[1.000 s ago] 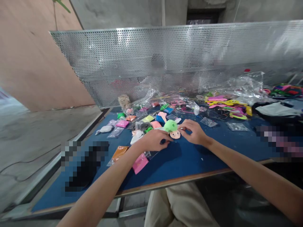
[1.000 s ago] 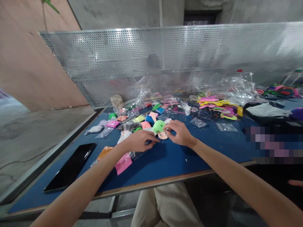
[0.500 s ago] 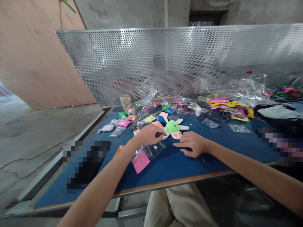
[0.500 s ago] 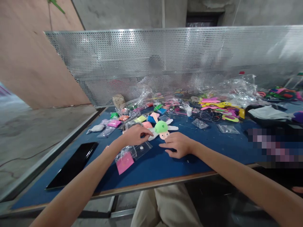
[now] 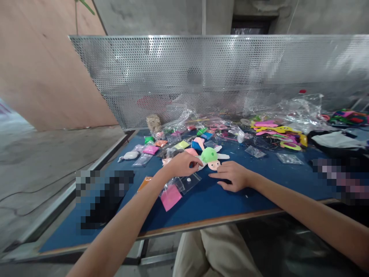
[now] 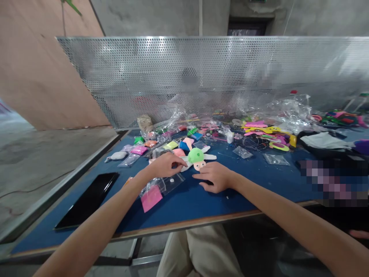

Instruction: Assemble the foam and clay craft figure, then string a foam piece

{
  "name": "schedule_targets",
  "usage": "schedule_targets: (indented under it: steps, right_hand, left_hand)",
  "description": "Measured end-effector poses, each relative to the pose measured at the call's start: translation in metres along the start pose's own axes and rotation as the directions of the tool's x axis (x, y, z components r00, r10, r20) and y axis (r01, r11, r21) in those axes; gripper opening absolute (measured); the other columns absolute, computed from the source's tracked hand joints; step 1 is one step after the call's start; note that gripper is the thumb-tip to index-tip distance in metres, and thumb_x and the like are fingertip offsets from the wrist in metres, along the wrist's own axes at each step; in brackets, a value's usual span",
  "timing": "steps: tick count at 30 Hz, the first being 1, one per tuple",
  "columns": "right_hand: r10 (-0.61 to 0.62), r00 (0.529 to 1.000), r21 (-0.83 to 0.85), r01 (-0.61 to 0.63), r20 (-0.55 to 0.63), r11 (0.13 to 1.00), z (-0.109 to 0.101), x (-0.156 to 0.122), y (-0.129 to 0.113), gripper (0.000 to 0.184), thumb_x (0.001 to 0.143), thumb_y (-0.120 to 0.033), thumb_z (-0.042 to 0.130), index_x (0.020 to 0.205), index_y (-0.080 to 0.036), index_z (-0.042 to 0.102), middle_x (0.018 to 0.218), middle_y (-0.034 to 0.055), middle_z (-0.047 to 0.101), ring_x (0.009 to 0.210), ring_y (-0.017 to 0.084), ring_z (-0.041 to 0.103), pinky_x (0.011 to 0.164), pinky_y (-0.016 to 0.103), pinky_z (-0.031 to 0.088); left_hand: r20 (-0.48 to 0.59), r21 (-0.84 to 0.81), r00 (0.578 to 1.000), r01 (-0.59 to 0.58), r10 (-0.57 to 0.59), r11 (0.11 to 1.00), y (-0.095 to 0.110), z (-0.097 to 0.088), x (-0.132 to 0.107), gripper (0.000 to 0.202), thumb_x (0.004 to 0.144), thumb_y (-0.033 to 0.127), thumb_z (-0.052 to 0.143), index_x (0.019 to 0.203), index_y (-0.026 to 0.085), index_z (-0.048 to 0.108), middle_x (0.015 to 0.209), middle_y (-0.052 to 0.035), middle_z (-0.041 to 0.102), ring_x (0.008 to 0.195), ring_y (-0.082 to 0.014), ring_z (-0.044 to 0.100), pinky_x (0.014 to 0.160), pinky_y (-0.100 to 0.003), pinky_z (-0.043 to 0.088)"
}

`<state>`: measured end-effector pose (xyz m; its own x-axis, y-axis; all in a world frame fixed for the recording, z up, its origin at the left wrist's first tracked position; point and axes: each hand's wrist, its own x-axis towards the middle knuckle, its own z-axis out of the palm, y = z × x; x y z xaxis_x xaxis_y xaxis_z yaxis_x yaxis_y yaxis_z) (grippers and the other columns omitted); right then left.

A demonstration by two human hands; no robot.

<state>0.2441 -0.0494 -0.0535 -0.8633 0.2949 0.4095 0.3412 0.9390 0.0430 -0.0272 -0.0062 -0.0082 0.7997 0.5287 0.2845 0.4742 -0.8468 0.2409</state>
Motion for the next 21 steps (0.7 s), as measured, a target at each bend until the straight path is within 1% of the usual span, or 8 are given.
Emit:
schedule_targets:
  steps: [3, 10, 14, 19, 21]
  right_hand:
    - [0.008, 1.0, 0.001, -0.008, -0.009, 1.0, 0.0001, -0.0001, -0.0001, 0.037, 0.091, -0.027, 0.051, 0.124, -0.016, 0.064, 0.084, 0.0067, 0.068, 0.075, 0.018, 0.059, 0.069, 0.032, 0.042]
    - [-0.019, 1.0, 0.022, 0.018, 0.013, 1.0, -0.0005, 0.0014, -0.0004, 0.037, 0.091, -0.027, 0.051, 0.124, -0.017, 0.064, 0.083, 0.007, 0.068, 0.078, 0.019, 0.06, 0.071, 0.032, 0.044]
    - [0.017, 1.0, 0.006, -0.017, -0.001, 1.0, -0.0023, 0.002, -0.001, 0.041, 0.092, -0.028, 0.05, 0.131, -0.018, 0.06, 0.092, 0.0084, 0.068, 0.079, 0.019, 0.059, 0.072, 0.033, 0.044]
    - [-0.02, 0.999, 0.03, 0.019, 0.043, 0.999, -0.0009, 0.0026, 0.0007, 0.036, 0.094, -0.028, 0.05, 0.126, -0.02, 0.064, 0.082, 0.0065, 0.065, 0.078, 0.019, 0.057, 0.072, 0.032, 0.043]
    - [0.008, 0.999, 0.04, -0.01, 0.039, 0.999, -0.0007, 0.0026, 0.0018, 0.037, 0.094, -0.029, 0.05, 0.127, -0.02, 0.063, 0.085, 0.0072, 0.065, 0.08, 0.019, 0.057, 0.074, 0.033, 0.044]
  left_hand:
    - [-0.008, 0.005, 1.0, 0.012, -0.012, 1.0, 0.0001, 0.0016, 0.0, 0.026, 0.086, 0.02, 0.054, 0.095, 0.022, 0.077, 0.069, -0.0013, 0.07, 0.056, -0.0109, 0.056, 0.062, -0.023, 0.042]
    - [-0.006, -0.002, 1.0, 0.009, -0.009, 1.0, 0.004, 0.0019, 0.0, 0.026, 0.085, 0.02, 0.054, 0.096, 0.022, 0.077, 0.074, -0.0018, 0.073, 0.058, -0.0113, 0.058, 0.062, -0.022, 0.042]
    - [-0.024, 0.011, 1.0, 0.002, -0.001, 1.0, 0.0021, 0.0022, -0.0002, 0.026, 0.085, 0.021, 0.053, 0.095, 0.022, 0.078, 0.071, -0.0016, 0.072, 0.057, -0.0115, 0.058, 0.062, -0.023, 0.042]
    - [-0.023, 0.017, 1.0, -0.006, 0.006, 1.0, -0.0011, 0.0035, -0.0004, 0.027, 0.086, 0.021, 0.052, 0.095, 0.022, 0.078, 0.069, -0.0024, 0.071, 0.056, -0.0119, 0.058, 0.059, -0.023, 0.041]
    - [-0.017, 0.024, 1.0, 0.005, -0.005, 1.0, -0.0015, 0.0038, -0.0005, 0.027, 0.086, 0.021, 0.053, 0.096, 0.022, 0.078, 0.069, -0.0023, 0.071, 0.055, -0.0116, 0.057, 0.059, -0.023, 0.041]
